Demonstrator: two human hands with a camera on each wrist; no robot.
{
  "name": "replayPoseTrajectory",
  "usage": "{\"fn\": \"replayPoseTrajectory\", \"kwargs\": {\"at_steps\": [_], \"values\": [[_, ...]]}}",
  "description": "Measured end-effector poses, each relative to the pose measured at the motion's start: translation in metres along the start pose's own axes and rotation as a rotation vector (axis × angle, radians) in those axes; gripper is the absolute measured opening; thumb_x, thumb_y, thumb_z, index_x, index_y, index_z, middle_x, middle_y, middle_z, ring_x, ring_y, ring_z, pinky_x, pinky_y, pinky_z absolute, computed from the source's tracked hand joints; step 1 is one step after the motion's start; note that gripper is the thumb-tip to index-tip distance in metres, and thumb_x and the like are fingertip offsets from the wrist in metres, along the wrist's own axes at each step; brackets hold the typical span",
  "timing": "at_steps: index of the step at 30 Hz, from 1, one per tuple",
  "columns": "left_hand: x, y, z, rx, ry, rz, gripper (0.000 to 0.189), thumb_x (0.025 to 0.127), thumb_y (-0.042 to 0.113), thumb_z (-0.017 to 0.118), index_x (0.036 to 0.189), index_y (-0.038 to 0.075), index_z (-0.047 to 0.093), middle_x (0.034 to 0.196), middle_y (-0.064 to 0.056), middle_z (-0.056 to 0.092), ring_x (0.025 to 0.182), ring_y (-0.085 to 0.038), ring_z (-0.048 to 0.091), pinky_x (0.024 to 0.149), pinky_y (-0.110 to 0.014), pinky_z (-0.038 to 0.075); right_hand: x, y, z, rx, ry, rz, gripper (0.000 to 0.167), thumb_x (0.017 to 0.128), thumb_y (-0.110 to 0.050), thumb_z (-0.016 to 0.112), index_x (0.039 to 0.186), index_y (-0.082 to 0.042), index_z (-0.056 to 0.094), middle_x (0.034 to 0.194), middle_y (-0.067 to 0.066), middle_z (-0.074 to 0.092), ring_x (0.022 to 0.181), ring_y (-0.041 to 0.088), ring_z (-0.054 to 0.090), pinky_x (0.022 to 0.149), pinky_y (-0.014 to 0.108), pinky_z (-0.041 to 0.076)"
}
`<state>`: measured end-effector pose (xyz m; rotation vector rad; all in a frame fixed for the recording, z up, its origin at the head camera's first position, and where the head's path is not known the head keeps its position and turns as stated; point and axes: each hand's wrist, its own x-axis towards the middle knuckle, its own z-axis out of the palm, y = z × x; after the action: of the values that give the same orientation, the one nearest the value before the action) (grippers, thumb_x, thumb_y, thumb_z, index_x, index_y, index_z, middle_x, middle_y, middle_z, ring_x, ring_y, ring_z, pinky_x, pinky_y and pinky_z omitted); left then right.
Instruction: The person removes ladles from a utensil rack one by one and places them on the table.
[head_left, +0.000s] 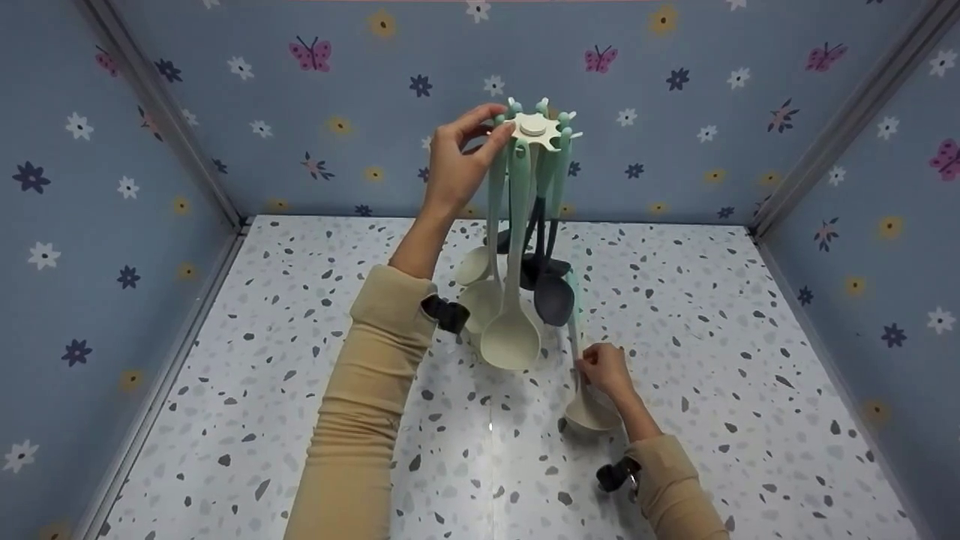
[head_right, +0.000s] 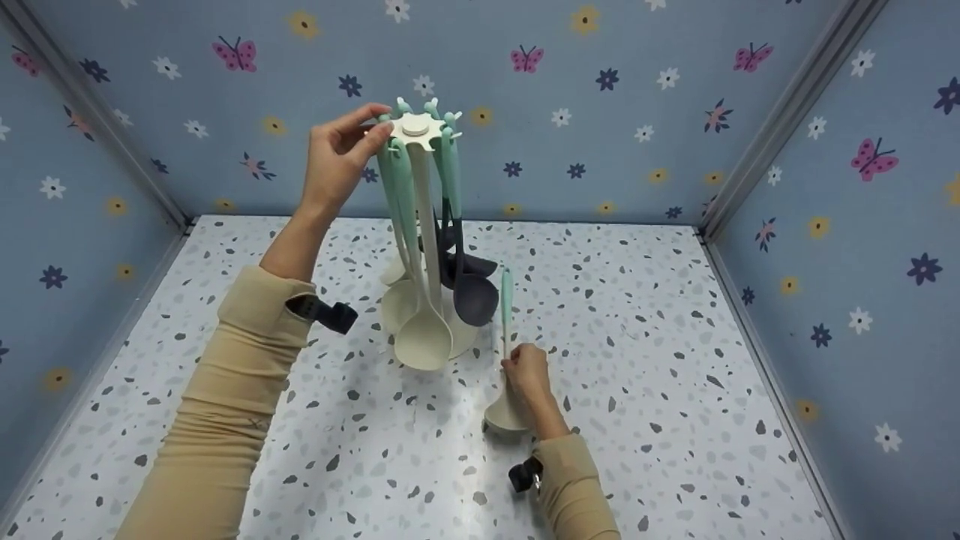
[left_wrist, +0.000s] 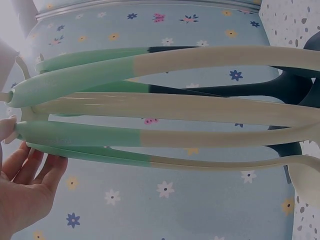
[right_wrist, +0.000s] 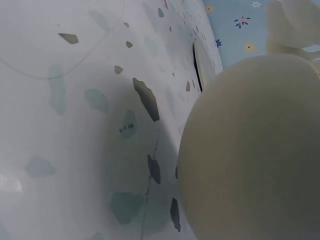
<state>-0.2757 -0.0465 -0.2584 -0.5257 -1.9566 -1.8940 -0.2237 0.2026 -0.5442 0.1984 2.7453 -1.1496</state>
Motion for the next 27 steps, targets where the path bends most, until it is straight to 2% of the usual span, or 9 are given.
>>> {"fn": "replayPoseTrajectory", "kwargs": {"at_steps": [10,20,27], "values": [[-0.0016,-0.0015,-0.0011,0.022,-0.01,0.056,0.026,0.085,0.005,0.058,0.107,-0.009,0.059,0.113,-0.019,0.056,0.095,-0.02,0.055,0.08,-0.026,0.046,0.0009,0.0,0.0052,-0.034,-0.022,0.047,0.01,0.082,-0.005,0.059,0.085,0.005,0.06,0.07,0.008,0.055,0.058,0.014,0.051,0.051,0.023,0.044],[-0.0017,0.0009,-0.0003,0.015,-0.006,0.026,0.027,0.084,0.005,0.059,0.107,-0.008,0.059,0.114,-0.017,0.056,0.096,-0.019,0.055,0.082,-0.025,0.045,0.0028,0.0038,0.0098,-0.059,-0.037,0.107,0.011,0.082,-0.007,0.061,0.086,0.003,0.06,0.072,0.007,0.054,0.061,0.015,0.05,0.052,0.023,0.042],[-0.0016,-0.0001,-0.0004,0.01,-0.002,0.034,0.027,0.084,0.005,0.059,0.107,-0.009,0.059,0.113,-0.018,0.056,0.095,-0.019,0.055,0.081,-0.025,0.045,0.0017,0.0006,0.0106,-0.09,-0.025,0.098,0.011,0.081,-0.006,0.061,0.085,0.005,0.06,0.071,0.008,0.054,0.061,0.016,0.05,0.052,0.025,0.043]]}}
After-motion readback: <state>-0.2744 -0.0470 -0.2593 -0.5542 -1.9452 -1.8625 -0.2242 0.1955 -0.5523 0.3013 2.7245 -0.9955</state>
